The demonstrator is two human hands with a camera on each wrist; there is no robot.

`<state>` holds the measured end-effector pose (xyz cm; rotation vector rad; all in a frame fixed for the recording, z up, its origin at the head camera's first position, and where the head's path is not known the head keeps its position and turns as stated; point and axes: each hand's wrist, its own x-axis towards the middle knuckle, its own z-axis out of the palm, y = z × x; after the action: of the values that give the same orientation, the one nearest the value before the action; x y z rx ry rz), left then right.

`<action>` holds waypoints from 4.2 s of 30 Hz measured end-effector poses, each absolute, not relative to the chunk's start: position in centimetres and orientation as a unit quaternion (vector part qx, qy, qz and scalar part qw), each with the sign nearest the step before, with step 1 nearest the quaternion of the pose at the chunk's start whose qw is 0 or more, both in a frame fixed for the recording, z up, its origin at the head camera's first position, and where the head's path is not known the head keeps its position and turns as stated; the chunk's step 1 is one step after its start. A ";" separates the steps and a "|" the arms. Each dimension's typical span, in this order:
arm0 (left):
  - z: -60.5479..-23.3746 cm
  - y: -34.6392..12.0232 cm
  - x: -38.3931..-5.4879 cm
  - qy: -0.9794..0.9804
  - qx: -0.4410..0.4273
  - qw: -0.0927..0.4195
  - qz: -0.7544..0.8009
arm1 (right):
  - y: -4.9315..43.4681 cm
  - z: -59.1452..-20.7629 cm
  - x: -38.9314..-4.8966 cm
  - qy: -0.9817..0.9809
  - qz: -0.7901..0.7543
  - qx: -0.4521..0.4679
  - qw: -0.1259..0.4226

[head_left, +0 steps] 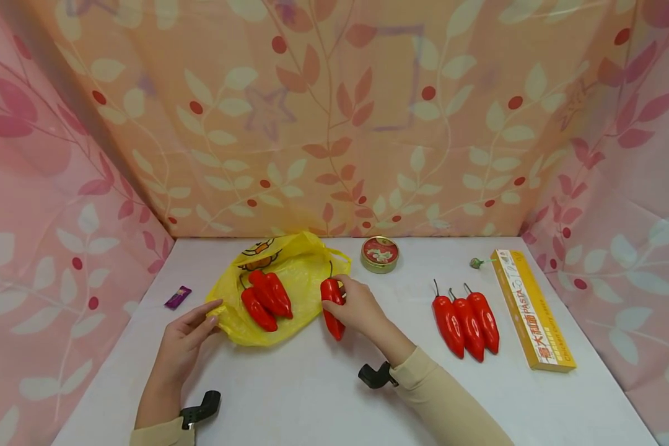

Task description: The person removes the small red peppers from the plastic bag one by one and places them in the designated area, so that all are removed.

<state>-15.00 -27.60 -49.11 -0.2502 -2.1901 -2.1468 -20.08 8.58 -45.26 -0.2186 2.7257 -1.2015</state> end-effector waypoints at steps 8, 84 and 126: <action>-49.0 -27.6 -15.0 -0.708 -0.078 0.032 -0.701 | 10.0 -45.0 -19.4 0.917 -0.389 -0.065 0.054; -49.3 -27.4 -14.9 -0.710 -0.072 0.022 -0.700 | 25.2 -47.1 -16.2 0.978 -0.196 0.062 0.037; -49.6 -27.5 -15.2 -0.699 -0.097 0.034 -0.708 | 14.2 -43.4 -20.2 0.923 -0.375 -0.084 0.015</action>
<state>-15.19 -27.54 -49.60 -0.2972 -2.1498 -2.1778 -20.23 14.20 -43.35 -0.2621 2.8730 -1.1659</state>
